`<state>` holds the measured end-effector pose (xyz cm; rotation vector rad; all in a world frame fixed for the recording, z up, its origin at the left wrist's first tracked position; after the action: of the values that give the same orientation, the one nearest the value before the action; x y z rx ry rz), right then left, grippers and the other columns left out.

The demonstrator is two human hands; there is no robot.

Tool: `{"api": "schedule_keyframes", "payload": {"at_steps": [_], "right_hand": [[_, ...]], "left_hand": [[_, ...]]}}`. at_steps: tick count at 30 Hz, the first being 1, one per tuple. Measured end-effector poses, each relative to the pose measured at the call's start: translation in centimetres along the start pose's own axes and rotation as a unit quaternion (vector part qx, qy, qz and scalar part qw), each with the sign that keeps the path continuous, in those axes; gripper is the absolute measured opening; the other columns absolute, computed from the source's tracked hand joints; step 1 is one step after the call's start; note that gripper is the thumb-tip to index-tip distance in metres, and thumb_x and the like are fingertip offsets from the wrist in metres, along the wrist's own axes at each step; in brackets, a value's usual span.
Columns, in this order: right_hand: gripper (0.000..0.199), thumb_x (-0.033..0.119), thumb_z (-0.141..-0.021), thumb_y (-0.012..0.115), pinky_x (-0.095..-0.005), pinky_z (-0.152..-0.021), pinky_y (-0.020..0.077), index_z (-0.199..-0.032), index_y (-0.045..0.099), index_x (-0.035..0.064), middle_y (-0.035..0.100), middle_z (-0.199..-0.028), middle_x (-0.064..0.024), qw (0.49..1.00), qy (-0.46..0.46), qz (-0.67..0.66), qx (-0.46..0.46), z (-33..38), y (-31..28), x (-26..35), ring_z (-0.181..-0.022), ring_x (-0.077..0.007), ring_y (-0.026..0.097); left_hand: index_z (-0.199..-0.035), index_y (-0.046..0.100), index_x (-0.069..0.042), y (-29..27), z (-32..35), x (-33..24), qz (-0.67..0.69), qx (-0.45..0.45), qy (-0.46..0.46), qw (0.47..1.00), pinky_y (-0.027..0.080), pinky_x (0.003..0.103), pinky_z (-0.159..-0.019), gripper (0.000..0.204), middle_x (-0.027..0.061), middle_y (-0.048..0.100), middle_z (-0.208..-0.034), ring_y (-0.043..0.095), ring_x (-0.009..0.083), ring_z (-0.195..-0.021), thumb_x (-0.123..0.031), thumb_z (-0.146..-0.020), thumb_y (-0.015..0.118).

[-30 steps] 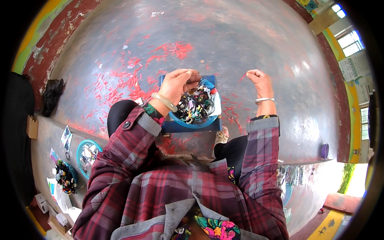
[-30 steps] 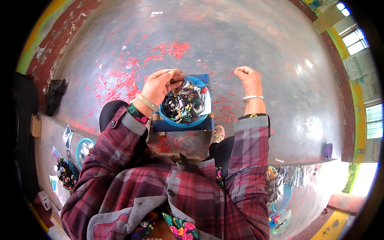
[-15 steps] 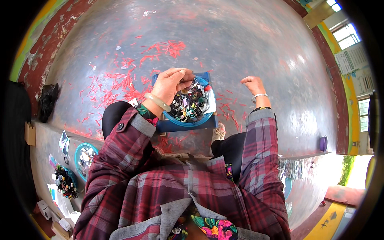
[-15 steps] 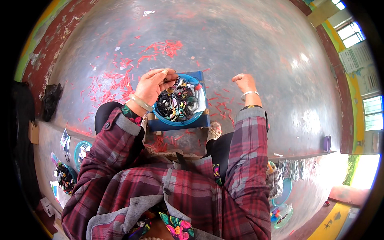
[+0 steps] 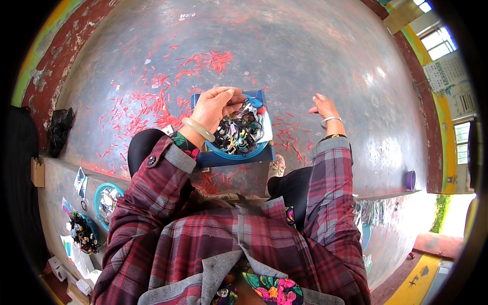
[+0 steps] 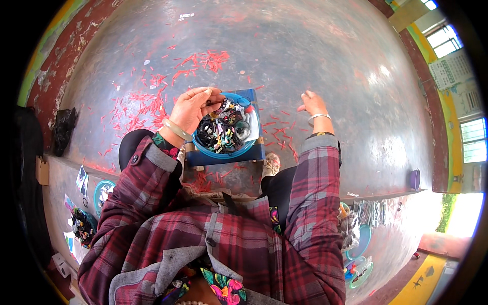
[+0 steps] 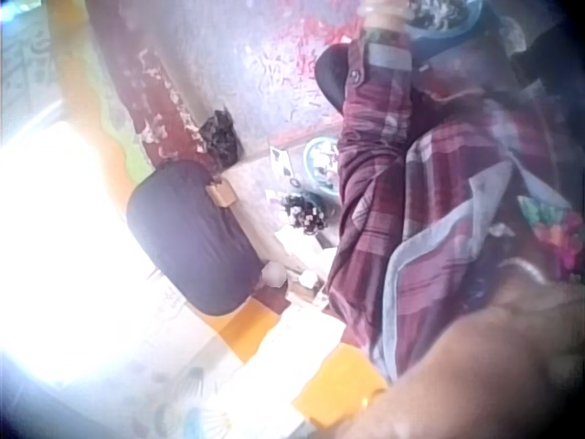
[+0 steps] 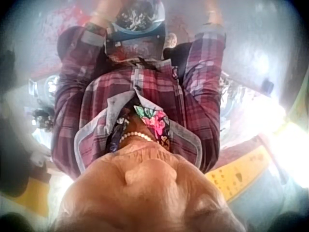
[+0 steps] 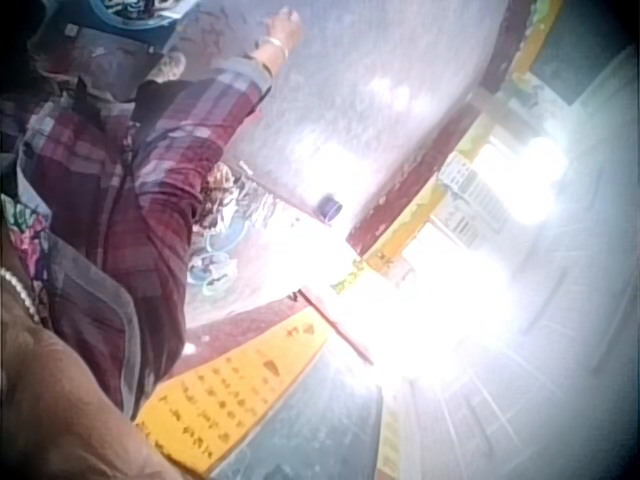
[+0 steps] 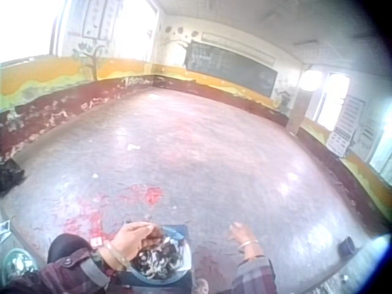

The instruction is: The person sits on the floor and assembles hair accessories by hand. They pick up small colorful rubber bands and hair clips from a blue bowl, stretch the bands, and attach them to the clips. The person handles the items one at a time, repeatedly picking, stretching, and fastening components.

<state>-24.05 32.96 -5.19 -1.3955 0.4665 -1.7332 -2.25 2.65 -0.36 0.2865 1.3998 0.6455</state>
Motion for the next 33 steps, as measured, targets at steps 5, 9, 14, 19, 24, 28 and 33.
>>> {"api": "schedule_keyframes", "payload": {"at_steps": [5, 9, 14, 19, 24, 28, 33], "right_hand": [[0.048, 0.036, -0.090, 0.040, -0.0316, -0.085, 0.0425, -0.125, 0.045, 0.0028, 0.065, -0.096, -0.0132, 0.983, 0.022, -0.176, 0.050, 2.2, -0.8, 2.0, -0.094, -0.0246, 0.060], [0.051, 0.042, -0.091, 0.042, -0.0372, -0.091, 0.0404, -0.127, 0.043, 0.0057, 0.061, -0.107, -0.0149, 0.955, -0.016, -0.277, 0.103, 3.1, -1.7, 2.9, -0.102, -0.0247, 0.057], [0.050, 0.042, -0.091, 0.042, -0.0384, -0.091, 0.0398, -0.125, 0.045, 0.0049, 0.061, -0.106, -0.0145, 0.938, 0.015, -0.333, 0.098, 2.7, -2.0, 1.4, -0.099, -0.0254, 0.059], [0.044, 0.037, -0.092, 0.041, -0.0344, -0.082, 0.0456, -0.119, 0.049, 0.0025, 0.061, -0.104, -0.0166, 0.939, 0.138, -0.308, -0.060, 2.5, -1.9, -0.7, -0.090, -0.0241, 0.062], [0.043, 0.035, -0.092, 0.044, -0.0335, -0.078, 0.0459, -0.116, 0.050, -0.0006, 0.063, -0.094, -0.0145, 0.884, 0.020, -0.466, 0.016, 3.0, -3.1, 1.6, -0.080, -0.0218, 0.063], [0.041, 0.036, -0.091, 0.046, -0.0332, -0.075, 0.0443, -0.107, 0.052, -0.0016, 0.056, -0.069, -0.0051, 0.834, -0.034, -0.546, 0.062, 3.0, -3.2, 2.0, -0.062, -0.0149, 0.055], [0.036, 0.035, -0.091, 0.048, -0.0328, -0.071, 0.0429, -0.100, 0.053, -0.0001, 0.042, -0.057, 0.0008, 0.785, -0.083, -0.608, 0.081, 3.4, -3.0, 3.2, -0.050, -0.0106, 0.041]], "left_hand": [[-0.102, 0.055, 0.007, -0.2, 0.0, 0.1, -0.006, 0.001, -0.010, 1.000, 0.049, 0.034, -0.084, 0.023, 0.0163, 0.059, -0.100, 0.058, 0.0248, -0.097, -0.010, -0.091, 0.045], [-0.102, 0.055, 0.007, -0.2, -0.1, 0.3, -0.005, -0.002, -0.028, 1.000, 0.049, 0.034, -0.084, 0.023, 0.0168, 0.059, -0.101, 0.059, 0.0241, -0.095, -0.010, -0.091, 0.045], [-0.101, 0.055, 0.007, 0.0, -0.1, 0.3, -0.010, -0.001, -0.020, 1.000, 0.049, 0.034, -0.084, 0.022, 0.0167, 0.059, -0.101, 0.059, 0.0241, -0.095, -0.010, -0.091, 0.044], [-0.101, 0.056, 0.006, -0.1, -0.3, 0.2, -0.009, 0.001, -0.015, 1.000, 0.049, 0.033, -0.084, 0.022, 0.0164, 0.059, -0.100, 0.059, 0.0240, -0.094, -0.009, -0.091, 0.044], [-0.102, 0.056, 0.006, 0.1, -0.1, 0.2, -0.013, 0.008, -0.021, 1.000, 0.049, 0.033, -0.084, 0.023, 0.0165, 0.059, -0.100, 0.059, 0.0239, -0.094, -0.009, -0.091, 0.044], [-0.103, 0.056, 0.006, 0.0, -0.2, 0.4, -0.012, 0.011, -0.021, 1.000, 0.049, 0.033, -0.084, 0.023, 0.0164, 0.059, -0.100, 0.059, 0.0241, -0.095, -0.010, -0.091, 0.044], [-0.103, 0.055, 0.006, 0.0, -0.2, 0.4, -0.004, 0.014, -0.025, 1.000, 0.049, 0.033, -0.084, 0.023, 0.0163, 0.059, -0.101, 0.059, 0.0244, -0.096, -0.010, -0.091, 0.045]]}}
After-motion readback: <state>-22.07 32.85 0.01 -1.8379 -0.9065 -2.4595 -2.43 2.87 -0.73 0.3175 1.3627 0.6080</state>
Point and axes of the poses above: each hand's wrist, its own z-axis away from the middle knuckle, its own y-axis out of the palm, x = y × z, the point moved 2 cm from there along -z, towards the middle knuckle
